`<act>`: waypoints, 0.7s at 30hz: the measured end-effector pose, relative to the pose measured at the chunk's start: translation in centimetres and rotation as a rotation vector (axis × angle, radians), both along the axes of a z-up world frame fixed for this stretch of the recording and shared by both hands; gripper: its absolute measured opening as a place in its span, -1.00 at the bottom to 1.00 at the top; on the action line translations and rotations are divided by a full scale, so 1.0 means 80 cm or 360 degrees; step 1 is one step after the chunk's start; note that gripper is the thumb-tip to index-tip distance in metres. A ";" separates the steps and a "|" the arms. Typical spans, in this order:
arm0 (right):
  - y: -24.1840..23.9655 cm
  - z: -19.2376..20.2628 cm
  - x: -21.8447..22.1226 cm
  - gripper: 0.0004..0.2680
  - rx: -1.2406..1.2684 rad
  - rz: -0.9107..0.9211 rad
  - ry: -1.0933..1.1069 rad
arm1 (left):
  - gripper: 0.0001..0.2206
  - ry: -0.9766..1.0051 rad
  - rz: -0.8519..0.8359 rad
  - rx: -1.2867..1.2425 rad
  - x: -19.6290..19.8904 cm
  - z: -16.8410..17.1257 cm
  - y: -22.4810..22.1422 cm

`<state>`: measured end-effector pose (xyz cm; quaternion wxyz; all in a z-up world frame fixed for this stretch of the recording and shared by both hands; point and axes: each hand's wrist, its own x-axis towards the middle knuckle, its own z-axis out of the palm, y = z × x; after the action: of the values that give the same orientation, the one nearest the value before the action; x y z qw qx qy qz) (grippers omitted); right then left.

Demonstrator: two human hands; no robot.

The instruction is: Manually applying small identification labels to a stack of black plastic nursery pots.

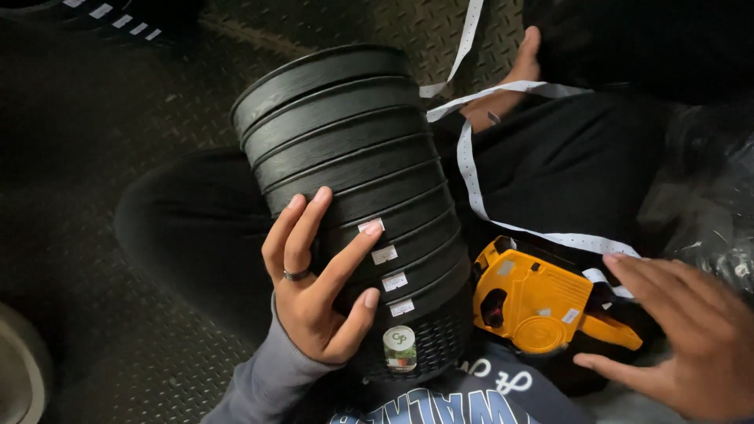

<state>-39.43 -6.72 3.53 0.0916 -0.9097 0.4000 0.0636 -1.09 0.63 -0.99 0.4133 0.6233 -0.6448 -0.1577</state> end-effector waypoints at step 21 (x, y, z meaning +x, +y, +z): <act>-0.034 0.017 0.152 -0.41 0.2030 -0.0461 -0.2266 | -0.54 -0.0060 0.0012 0.0018 -0.001 0.013 0.002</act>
<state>-27.23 -9.41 4.92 0.7962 -0.4564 0.2493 -0.3094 -1.20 0.77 0.02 0.3981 0.6309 -0.6492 -0.1480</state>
